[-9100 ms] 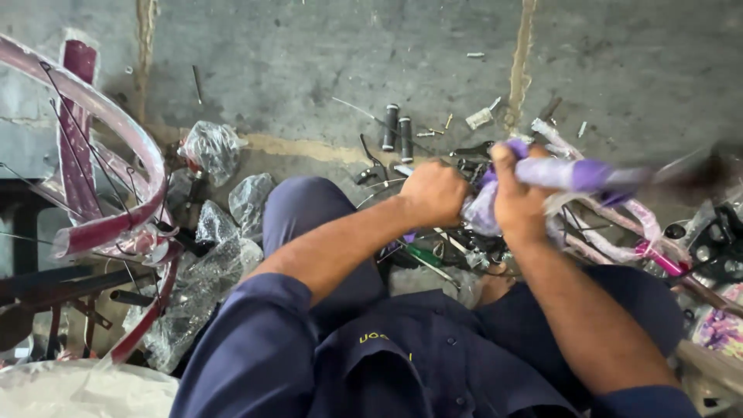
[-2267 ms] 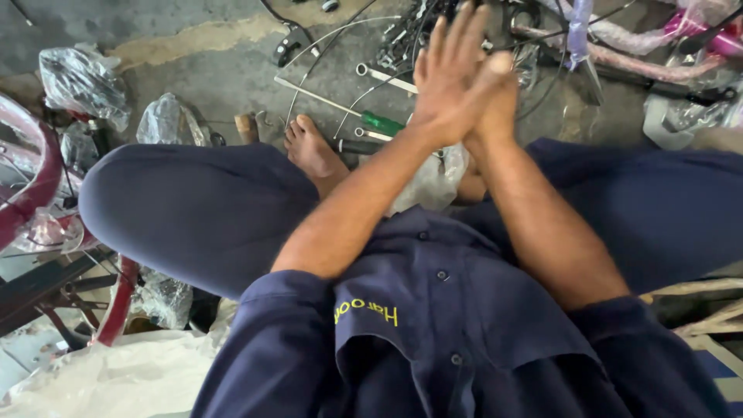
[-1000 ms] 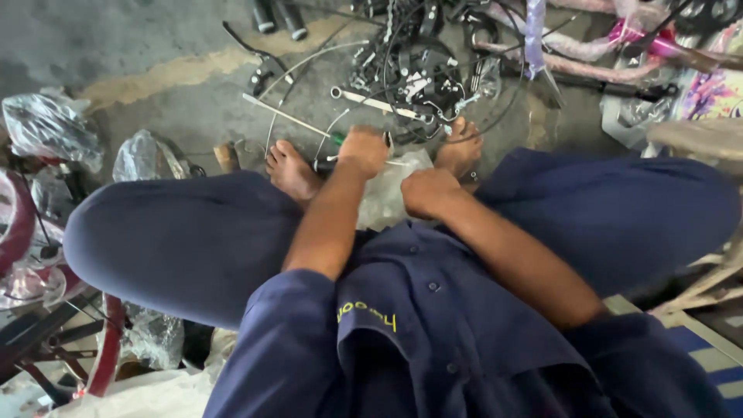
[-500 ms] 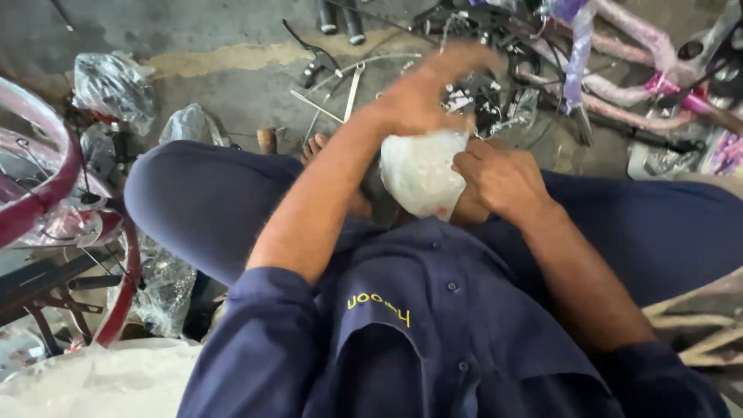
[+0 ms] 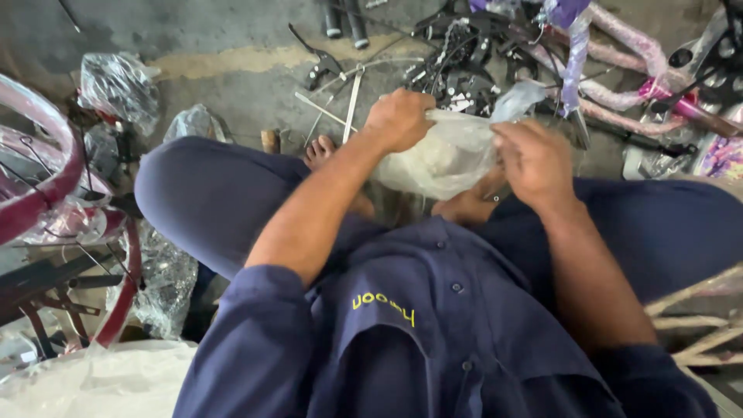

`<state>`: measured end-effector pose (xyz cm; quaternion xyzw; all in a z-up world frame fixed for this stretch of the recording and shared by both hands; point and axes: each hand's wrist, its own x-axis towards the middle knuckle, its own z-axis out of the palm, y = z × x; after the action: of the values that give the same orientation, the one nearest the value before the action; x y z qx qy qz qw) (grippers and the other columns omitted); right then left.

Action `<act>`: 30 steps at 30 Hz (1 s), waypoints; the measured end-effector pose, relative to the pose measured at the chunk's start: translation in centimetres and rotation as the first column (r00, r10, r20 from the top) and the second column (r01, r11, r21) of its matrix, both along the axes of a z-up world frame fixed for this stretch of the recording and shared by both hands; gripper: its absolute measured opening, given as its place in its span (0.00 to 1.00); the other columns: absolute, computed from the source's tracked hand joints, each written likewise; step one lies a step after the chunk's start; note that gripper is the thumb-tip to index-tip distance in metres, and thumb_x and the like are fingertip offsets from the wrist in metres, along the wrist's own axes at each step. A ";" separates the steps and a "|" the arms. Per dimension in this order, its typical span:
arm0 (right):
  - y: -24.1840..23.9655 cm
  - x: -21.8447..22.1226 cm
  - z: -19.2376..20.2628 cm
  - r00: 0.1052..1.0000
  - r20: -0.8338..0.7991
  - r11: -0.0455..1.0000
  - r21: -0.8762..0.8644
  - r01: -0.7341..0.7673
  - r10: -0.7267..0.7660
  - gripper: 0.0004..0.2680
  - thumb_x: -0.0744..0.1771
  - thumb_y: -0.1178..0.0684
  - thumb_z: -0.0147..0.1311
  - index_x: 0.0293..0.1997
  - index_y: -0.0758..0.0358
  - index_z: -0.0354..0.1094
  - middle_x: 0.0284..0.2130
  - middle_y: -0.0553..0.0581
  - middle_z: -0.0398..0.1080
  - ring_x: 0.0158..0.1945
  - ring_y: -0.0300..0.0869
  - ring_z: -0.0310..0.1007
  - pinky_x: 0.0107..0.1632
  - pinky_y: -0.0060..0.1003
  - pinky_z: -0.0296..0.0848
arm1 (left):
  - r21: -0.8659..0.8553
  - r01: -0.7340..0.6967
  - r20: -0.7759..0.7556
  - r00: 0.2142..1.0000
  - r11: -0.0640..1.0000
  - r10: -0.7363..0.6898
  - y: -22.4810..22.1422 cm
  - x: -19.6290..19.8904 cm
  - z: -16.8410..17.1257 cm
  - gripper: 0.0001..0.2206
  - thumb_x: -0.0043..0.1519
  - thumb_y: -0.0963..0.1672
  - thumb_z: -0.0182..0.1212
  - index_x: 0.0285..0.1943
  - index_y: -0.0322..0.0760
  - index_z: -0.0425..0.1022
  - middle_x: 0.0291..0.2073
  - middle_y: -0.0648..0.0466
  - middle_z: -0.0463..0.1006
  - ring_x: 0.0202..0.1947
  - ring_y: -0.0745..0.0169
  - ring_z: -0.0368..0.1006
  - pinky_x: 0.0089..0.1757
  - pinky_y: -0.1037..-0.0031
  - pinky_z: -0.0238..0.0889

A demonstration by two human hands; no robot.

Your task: The person handles a set of bicycle handlebars, removing protective wrapping and sliding on components like grips and brake levers. They use a screwdriver to tighten parts and manipulate various small bike components on the floor around them.

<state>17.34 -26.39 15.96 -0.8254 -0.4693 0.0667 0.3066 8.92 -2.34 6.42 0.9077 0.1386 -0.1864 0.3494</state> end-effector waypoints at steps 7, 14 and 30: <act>2.2 -2.5 -3.4 0.001 -0.989 0.726 0.111 0.679 0.150 0.05 0.71 0.53 0.58 0.42 0.62 0.70 0.32 0.53 0.73 0.28 0.35 0.68 0.30 0.27 0.64 | -0.122 -0.294 0.051 0.952 0.948 0.302 -1.8 -0.8 -2.5 0.16 0.60 0.51 0.58 0.47 0.38 0.79 0.41 0.35 0.80 0.45 0.30 0.76 0.47 0.49 0.68; 6.0 -5.9 -11.6 0.285 -0.897 0.936 -0.286 0.206 -0.337 0.08 0.67 0.53 0.52 0.44 0.62 0.76 0.30 0.51 0.73 0.29 0.36 0.67 0.31 0.32 0.64 | -0.134 -0.534 0.031 0.840 0.835 0.542 -1.2 -2.9 -5.7 0.15 0.60 0.51 0.57 0.42 0.36 0.80 0.39 0.32 0.79 0.45 0.28 0.76 0.48 0.48 0.68; 10.5 -6.7 -21.8 0.851 -0.507 0.986 -0.015 -0.164 0.134 0.17 0.67 0.55 0.50 0.62 0.72 0.61 0.57 0.74 0.61 0.61 0.67 0.61 0.64 0.56 0.60 | -0.109 -0.754 0.234 0.614 0.648 0.754 -1.6 -5.8 -4.3 0.11 0.59 0.45 0.57 0.44 0.32 0.75 0.34 0.32 0.79 0.40 0.26 0.75 0.43 0.46 0.66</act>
<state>10.67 -15.89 -5.88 -0.7489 -0.4333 0.3173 0.3883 3.09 -3.95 2.11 0.7817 0.4599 0.0973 0.4098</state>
